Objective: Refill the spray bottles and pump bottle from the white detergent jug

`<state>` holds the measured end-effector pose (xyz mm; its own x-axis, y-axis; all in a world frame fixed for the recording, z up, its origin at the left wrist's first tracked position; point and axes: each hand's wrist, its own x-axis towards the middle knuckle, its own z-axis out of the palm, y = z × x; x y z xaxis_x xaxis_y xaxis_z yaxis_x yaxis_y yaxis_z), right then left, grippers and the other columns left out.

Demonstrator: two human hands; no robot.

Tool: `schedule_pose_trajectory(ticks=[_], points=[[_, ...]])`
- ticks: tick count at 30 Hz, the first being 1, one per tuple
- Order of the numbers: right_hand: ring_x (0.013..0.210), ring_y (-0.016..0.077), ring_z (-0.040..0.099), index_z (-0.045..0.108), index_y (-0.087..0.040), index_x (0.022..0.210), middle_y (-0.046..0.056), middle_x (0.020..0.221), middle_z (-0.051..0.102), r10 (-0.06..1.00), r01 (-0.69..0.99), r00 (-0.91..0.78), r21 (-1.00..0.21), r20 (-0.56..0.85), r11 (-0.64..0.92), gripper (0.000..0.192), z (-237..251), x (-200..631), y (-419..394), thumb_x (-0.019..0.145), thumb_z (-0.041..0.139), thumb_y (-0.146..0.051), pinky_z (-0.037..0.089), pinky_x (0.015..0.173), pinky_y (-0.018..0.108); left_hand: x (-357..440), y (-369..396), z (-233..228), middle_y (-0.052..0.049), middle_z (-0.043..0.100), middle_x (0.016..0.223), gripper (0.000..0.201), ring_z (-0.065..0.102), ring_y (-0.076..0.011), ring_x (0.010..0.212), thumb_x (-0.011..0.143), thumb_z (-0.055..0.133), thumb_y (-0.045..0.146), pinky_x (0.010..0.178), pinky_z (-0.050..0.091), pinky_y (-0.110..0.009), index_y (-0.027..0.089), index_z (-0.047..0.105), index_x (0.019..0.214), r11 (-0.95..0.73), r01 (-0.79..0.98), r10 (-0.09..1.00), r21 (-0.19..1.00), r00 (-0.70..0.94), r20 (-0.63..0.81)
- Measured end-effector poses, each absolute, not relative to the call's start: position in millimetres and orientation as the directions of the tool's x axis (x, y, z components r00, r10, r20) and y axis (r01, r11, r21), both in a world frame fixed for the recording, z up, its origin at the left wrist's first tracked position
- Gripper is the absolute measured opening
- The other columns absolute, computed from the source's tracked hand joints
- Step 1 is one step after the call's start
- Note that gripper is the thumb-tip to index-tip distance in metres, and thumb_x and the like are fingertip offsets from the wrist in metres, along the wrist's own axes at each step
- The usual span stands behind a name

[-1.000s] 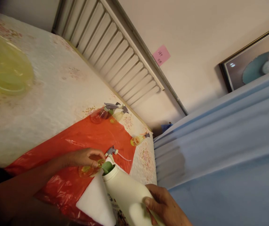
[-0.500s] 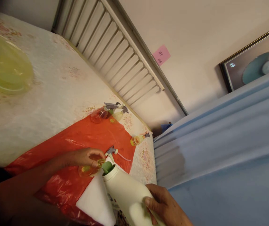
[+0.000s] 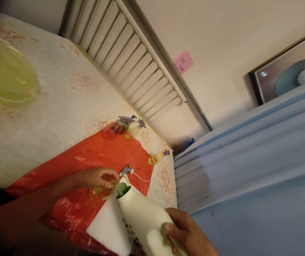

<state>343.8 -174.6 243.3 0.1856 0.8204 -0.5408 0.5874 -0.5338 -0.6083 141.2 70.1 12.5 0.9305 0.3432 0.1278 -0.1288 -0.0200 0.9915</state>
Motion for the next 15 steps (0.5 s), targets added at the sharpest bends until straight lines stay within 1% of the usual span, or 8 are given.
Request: schedule_pose_trajectory(ticks=[4, 11, 15], points=[[0.049, 0.0074, 0.043, 0.064, -0.014, 0.089, -0.003, 0.066, 0.052, 0.820, 0.606, 0.187, -0.594, -0.541, -0.529, 0.054, 244.9, 343.4, -174.0, 0.083, 0.061, -0.068, 0.031, 0.049, 0.021, 141.8, 70.1, 11.6, 0.000, 0.074, 0.111, 0.037, 0.065, -0.0243, 0.108, 0.074, 0.068, 0.031, 0.091, 0.048, -0.029, 0.022, 0.069, 0.110, -0.014, -0.132, 0.338, 0.991, 0.932, 0.129], [0.049, 0.0067, 0.043, 0.065, -0.013, 0.090, -0.003, 0.067, 0.053, 0.827, 0.609, 0.185, -0.598, -0.532, -0.521, 0.053, 245.4, 344.3, -174.4, 0.086, 0.060, -0.065, 0.030, 0.049, 0.021, 141.9, 69.7, 12.7, 0.000, 0.075, 0.110, 0.036, 0.065, -0.0243, 0.106, 0.074, 0.068, 0.031, 0.090, 0.048, -0.029, 0.022, 0.069, 0.109, -0.007, -0.121, 0.340, 0.993, 0.933, 0.116], [0.050, 0.0069, 0.043, 0.065, -0.013, 0.089, -0.003, 0.066, 0.052, 0.824, 0.609, 0.181, -0.597, -0.536, -0.522, 0.053, 244.9, 345.4, -173.7, 0.085, 0.061, -0.065, 0.031, 0.050, 0.021, 141.4, 69.5, 13.0, 0.000, 0.075, 0.110, 0.036, 0.065, -0.0240, 0.106, 0.074, 0.069, 0.032, 0.090, 0.049, -0.029, 0.022, 0.068, 0.109, 0.001, -0.141, 0.333, 0.990, 0.934, 0.132]])
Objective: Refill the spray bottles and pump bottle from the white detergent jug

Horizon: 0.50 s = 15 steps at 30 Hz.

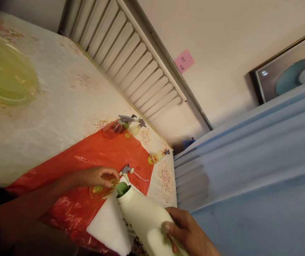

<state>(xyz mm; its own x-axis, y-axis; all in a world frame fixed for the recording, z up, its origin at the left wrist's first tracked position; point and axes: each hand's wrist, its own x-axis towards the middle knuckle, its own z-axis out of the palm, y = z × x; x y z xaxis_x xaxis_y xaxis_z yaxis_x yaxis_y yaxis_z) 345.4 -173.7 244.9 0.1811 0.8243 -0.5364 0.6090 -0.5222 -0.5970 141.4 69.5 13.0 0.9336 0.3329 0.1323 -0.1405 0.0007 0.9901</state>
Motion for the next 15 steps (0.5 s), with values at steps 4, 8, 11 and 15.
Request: schedule_pose_trajectory(ticks=[4, 8, 11, 15], points=[[0.049, 0.0068, 0.043, 0.064, -0.014, 0.089, -0.003, 0.067, 0.053, 0.819, 0.611, 0.184, -0.590, -0.544, -0.529, 0.051, 245.3, 345.2, -173.6, 0.086, 0.061, -0.065, 0.032, 0.050, 0.021, 142.9, 70.2, 9.8, 0.000, 0.075, 0.110, 0.036, 0.066, -0.0242, 0.106, 0.074, 0.068, 0.031, 0.091, 0.048, -0.030, 0.022, 0.069, 0.109, -0.003, -0.136, 0.342, 0.991, 0.931, 0.129], [0.050, 0.0076, 0.042, 0.064, -0.014, 0.090, -0.003, 0.066, 0.053, 0.819, 0.611, 0.185, -0.589, -0.544, -0.529, 0.050, 246.7, 343.4, -173.7, 0.086, 0.060, -0.064, 0.031, 0.050, 0.022, 143.4, 70.9, 8.2, 0.001, 0.074, 0.111, 0.036, 0.065, -0.0243, 0.107, 0.075, 0.068, 0.032, 0.091, 0.048, -0.030, 0.024, 0.069, 0.110, -0.010, -0.138, 0.335, 0.990, 0.933, 0.134], [0.051, 0.0080, 0.042, 0.064, -0.014, 0.088, -0.003, 0.065, 0.052, 0.816, 0.610, 0.194, -0.585, -0.544, -0.534, 0.050, 247.6, 342.4, -172.7, 0.086, 0.061, -0.064, 0.031, 0.051, 0.022, 141.9, 70.6, 10.7, 0.001, 0.074, 0.110, 0.035, 0.065, -0.0235, 0.105, 0.075, 0.068, 0.032, 0.090, 0.048, -0.029, 0.024, 0.069, 0.110, -0.008, -0.135, 0.332, 0.991, 0.934, 0.130], [0.050, 0.0079, 0.042, 0.064, -0.014, 0.088, -0.003, 0.065, 0.052, 0.822, 0.631, 0.182, -0.577, -0.540, -0.519, 0.051, 248.4, 341.2, -171.7, 0.086, 0.059, -0.065, 0.031, 0.051, 0.022, 140.6, 70.7, 12.3, 0.001, 0.074, 0.110, 0.036, 0.065, -0.0244, 0.107, 0.075, 0.068, 0.034, 0.091, 0.048, -0.029, 0.024, 0.069, 0.109, -0.014, -0.127, 0.329, 0.992, 0.936, 0.124]])
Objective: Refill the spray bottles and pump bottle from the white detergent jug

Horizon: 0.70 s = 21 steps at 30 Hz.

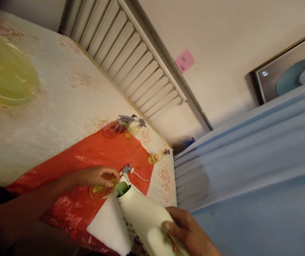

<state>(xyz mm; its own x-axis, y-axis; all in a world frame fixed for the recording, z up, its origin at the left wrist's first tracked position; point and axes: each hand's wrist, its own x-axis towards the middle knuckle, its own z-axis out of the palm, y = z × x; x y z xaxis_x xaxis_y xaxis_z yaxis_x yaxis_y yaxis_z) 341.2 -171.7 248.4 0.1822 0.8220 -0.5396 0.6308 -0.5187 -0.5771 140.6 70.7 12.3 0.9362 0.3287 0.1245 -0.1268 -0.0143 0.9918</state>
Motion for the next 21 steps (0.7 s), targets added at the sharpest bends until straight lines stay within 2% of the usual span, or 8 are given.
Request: schedule_pose_trajectory(ticks=[21], points=[[0.051, 0.0077, 0.043, 0.064, -0.013, 0.088, -0.003, 0.067, 0.053, 0.820, 0.645, 0.185, -0.562, -0.542, -0.517, 0.051, 248.8, 343.0, -171.0, 0.087, 0.059, -0.064, 0.032, 0.051, 0.022, 144.0, 69.3, 10.9, 0.000, 0.074, 0.108, 0.035, 0.066, -0.0236, 0.104, 0.074, 0.069, 0.029, 0.088, 0.050, -0.029, 0.022, 0.069, 0.108, 0.047, -0.156, 0.332, 0.987, 0.934, 0.132]])
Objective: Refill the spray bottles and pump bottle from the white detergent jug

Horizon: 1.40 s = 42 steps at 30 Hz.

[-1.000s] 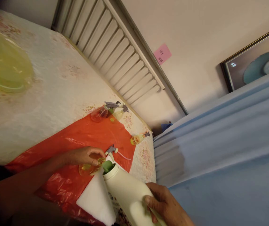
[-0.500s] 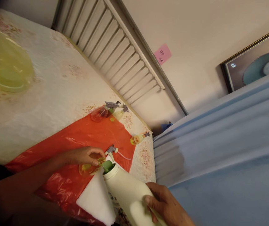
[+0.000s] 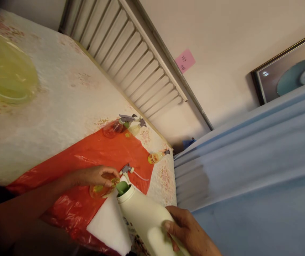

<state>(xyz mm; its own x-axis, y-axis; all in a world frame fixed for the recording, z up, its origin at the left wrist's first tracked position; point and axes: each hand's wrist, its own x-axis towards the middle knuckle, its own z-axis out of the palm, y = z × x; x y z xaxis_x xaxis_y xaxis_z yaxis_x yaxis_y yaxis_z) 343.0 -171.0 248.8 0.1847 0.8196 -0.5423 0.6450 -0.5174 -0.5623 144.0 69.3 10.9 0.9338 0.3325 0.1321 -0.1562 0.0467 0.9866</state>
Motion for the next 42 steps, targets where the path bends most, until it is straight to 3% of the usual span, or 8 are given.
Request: schedule_pose_trajectory(ticks=[42], points=[[0.052, 0.0079, 0.042, 0.065, -0.012, 0.090, -0.003, 0.065, 0.052, 0.824, 0.656, 0.166, -0.563, -0.541, -0.502, 0.051, 251.7, 343.1, -170.4, 0.089, 0.059, -0.062, 0.030, 0.051, 0.022, 143.9, 70.5, 8.5, 0.000, 0.074, 0.110, 0.039, 0.065, -0.0252, 0.109, 0.071, 0.070, 0.031, 0.092, 0.048, -0.030, 0.022, 0.069, 0.109, 0.040, -0.144, 0.330, 0.989, 0.936, 0.123]])
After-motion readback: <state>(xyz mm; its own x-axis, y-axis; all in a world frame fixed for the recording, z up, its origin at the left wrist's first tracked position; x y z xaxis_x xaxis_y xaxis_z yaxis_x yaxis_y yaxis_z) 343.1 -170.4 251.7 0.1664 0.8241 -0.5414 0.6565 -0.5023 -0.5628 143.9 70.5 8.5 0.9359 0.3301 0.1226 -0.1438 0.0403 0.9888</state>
